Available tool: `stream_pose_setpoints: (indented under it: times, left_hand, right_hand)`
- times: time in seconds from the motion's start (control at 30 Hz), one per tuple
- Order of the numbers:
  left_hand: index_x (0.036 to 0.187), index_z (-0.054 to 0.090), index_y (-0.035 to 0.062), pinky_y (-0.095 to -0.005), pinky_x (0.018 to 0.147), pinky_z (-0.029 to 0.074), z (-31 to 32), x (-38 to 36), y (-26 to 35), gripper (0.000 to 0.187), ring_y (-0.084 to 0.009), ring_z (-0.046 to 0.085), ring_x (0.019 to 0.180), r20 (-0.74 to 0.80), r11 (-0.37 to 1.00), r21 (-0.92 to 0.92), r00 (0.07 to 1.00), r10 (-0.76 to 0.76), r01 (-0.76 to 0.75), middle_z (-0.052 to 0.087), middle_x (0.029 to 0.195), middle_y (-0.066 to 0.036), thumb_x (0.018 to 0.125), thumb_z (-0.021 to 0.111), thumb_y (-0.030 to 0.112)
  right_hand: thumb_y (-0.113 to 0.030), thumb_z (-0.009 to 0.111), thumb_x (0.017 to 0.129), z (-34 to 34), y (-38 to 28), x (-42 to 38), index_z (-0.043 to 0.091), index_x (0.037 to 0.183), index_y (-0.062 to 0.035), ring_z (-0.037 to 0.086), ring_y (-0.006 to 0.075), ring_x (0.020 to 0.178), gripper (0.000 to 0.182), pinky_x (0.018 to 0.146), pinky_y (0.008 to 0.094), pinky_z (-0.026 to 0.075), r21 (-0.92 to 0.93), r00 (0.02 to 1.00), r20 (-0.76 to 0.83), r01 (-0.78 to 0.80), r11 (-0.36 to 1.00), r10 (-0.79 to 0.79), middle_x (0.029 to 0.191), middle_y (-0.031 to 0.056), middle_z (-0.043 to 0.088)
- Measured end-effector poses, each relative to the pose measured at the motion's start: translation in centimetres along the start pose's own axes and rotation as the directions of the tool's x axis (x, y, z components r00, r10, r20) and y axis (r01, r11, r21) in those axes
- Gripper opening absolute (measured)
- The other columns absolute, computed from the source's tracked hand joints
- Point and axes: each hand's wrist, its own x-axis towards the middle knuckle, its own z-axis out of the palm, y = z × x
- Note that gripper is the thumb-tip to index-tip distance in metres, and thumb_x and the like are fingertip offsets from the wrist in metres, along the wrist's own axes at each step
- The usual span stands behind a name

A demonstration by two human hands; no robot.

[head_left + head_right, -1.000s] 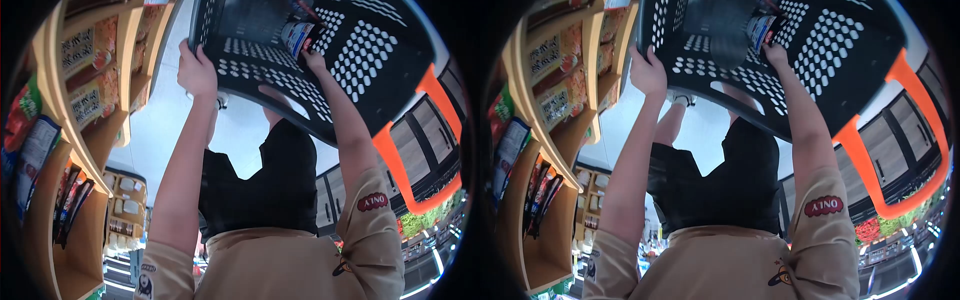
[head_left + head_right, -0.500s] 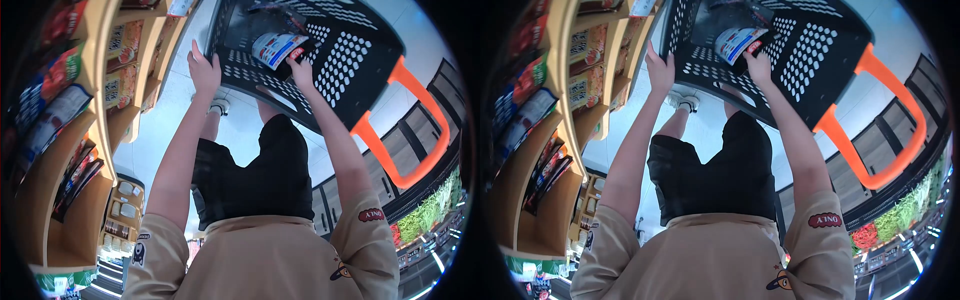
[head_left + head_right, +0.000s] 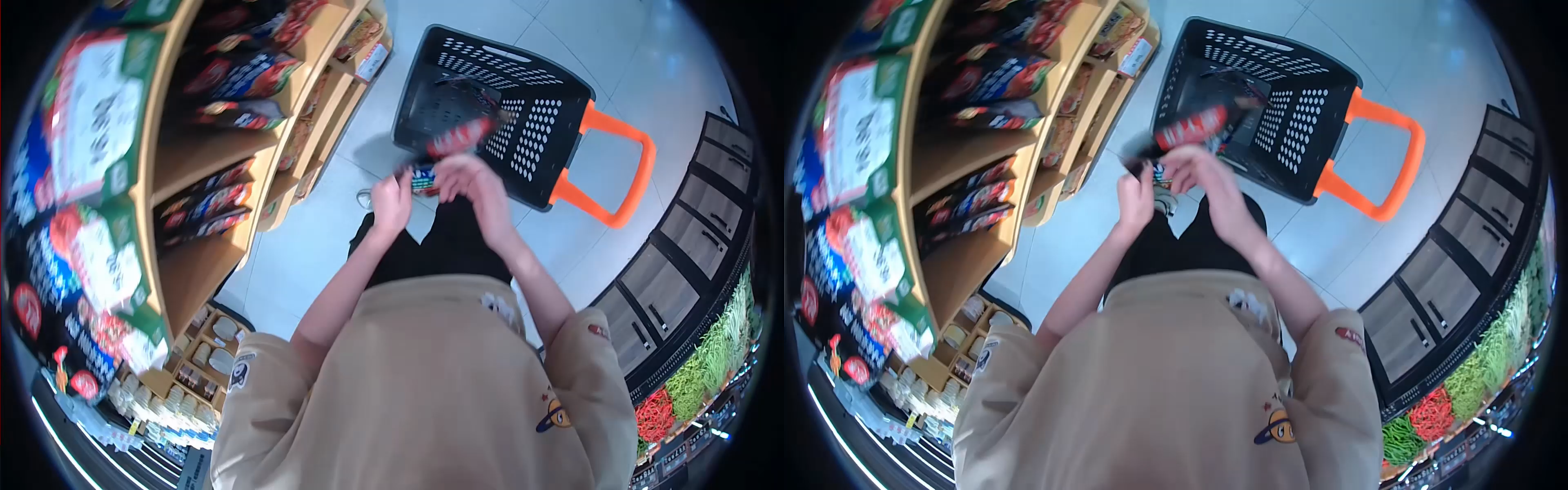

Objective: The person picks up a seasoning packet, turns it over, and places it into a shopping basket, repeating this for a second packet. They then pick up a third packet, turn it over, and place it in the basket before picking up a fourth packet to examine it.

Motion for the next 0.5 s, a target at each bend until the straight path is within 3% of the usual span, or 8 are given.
stream_pose_setpoints:
  times: [0.03, 0.07, 0.17, 0.23, 0.3, 0.33, 0.37, 0.5]
  left_hand:
    - [0.076, 0.053, -0.0048, -0.0386, 0.054, 0.042, -1.6, -0.8, 0.5, 0.02, -0.0315, 0.057, 0.064, 0.023, 0.985, 0.095, 0.988, -0.15, 0.147, 0.055, 0.064, -0.02, 0.079, 0.04, 0.009]
    - [0.068, 0.05, -0.0054, -0.0402, 0.046, 0.036, -2.2, -1.5, -0.3, 0.032, -0.0329, 0.053, 0.052, -0.142, 0.987, -0.086, 0.979, -0.144, 0.133, 0.049, 0.052, -0.02, 0.084, 0.036, 0.018]
    - [0.075, 0.051, -0.0058, -0.0316, 0.05, 0.038, -7.0, -3.2, 1.8, 0.03, -0.019, 0.054, 0.052, -0.213, 0.96, -0.277, 0.971, -0.108, 0.046, 0.053, 0.056, -0.014, 0.085, 0.035, 0.018]
    - [0.083, 0.053, -0.0049, -0.0261, 0.057, 0.041, -10.2, -4.7, 3.9, 0.03, -0.0069, 0.05, 0.061, -0.173, 0.928, -0.369, 0.976, -0.128, 0.056, 0.057, 0.065, -0.005, 0.087, 0.034, 0.019]
    - [0.085, 0.052, -0.0041, -0.024, 0.061, 0.041, -12.5, -5.7, 4.5, 0.031, -0.007, 0.051, 0.065, -0.096, 0.831, -0.53, 0.962, -0.255, 0.168, 0.057, 0.072, -0.004, 0.087, 0.035, 0.022]
    - [0.089, 0.052, -0.0031, -0.0226, 0.065, 0.041, -13.4, -6.1, 4.6, 0.032, -0.0065, 0.051, 0.07, -0.077, 0.777, -0.603, 0.956, -0.283, 0.181, 0.057, 0.079, -0.004, 0.087, 0.035, 0.024]
    - [0.092, 0.051, -0.002, -0.0221, 0.067, 0.041, -13.9, -6.5, 5.2, 0.032, -0.0068, 0.052, 0.073, -0.075, 0.694, -0.7, 0.95, -0.304, 0.167, 0.057, 0.083, -0.004, 0.087, 0.035, 0.025]
    - [0.096, 0.05, -0.0013, -0.0215, 0.07, 0.041, -16.3, -7.7, 4.9, 0.034, -0.0084, 0.053, 0.075, -0.102, 0.584, -0.798, 0.924, -0.369, 0.145, 0.057, 0.088, -0.006, 0.087, 0.035, 0.028]
  right_hand:
    - [-0.027, 0.029, 0.087, 0.1, -0.9, -0.2, 0.048, 0.096, 0.0011, 0.049, 0.0102, 0.069, 0.035, 0.064, 0.021, 0.037, -0.022, 0.993, 0.015, 0.118, 0.993, -0.117, 0.085, 0.0065, 0.051]
    - [-0.023, 0.032, 0.086, -0.1, -1.4, -0.4, 0.048, 0.096, 0.0002, 0.049, 0.0101, 0.072, 0.03, 0.066, 0.0212, 0.037, -0.122, 0.986, -0.035, 0.155, 0.98, -0.16, 0.086, 0.0062, 0.051]
    - [-0.017, 0.034, 0.085, 0.3, -1.9, -0.2, 0.045, 0.102, 0.0003, 0.047, 0.0115, 0.082, 0.026, 0.076, 0.0236, 0.036, -0.448, 0.937, -0.186, 0.187, 0.874, -0.295, 0.09, 0.0065, 0.05]
    - [-0.015, 0.037, 0.084, 0.9, -0.8, -0.4, 0.041, 0.108, -0.0007, 0.045, 0.0124, 0.093, 0.028, 0.083, 0.0254, 0.034, -0.447, 0.957, -0.14, 0.168, 0.878, -0.255, 0.101, 0.0071, 0.047]
    - [-0.017, 0.047, 0.08, 2.7, 0.0, -0.5, 0.042, 0.106, -0.0028, 0.048, 0.0098, 0.083, 0.03, 0.071, 0.0225, 0.039, -0.117, 1.0, 0.008, -0.002, 0.993, 0.003, 0.093, 0.003, 0.05]
    - [-0.022, 0.051, 0.079, 3.0, 1.6, -0.2, 0.04, 0.109, -0.0038, 0.048, 0.011, 0.088, 0.037, 0.074, 0.0245, 0.04, -0.055, 0.943, 0.11, -0.309, 0.95, 0.313, 0.097, 0.0034, 0.05]
    - [-0.023, 0.055, 0.076, 3.1, 2.9, -1.3, 0.039, 0.112, -0.0046, 0.048, 0.0129, 0.094, 0.044, 0.078, 0.0264, 0.041, 0.17, 0.877, 0.238, -0.461, 0.871, 0.417, 0.102, 0.0052, 0.049]
    - [-0.017, 0.055, 0.075, 7.0, 3.6, -2.5, 0.036, 0.114, -0.0032, 0.049, 0.0168, 0.096, 0.046, 0.081, 0.0303, 0.041, 0.14, 0.818, 0.317, -0.541, 0.829, 0.48, 0.108, 0.0083, 0.047]
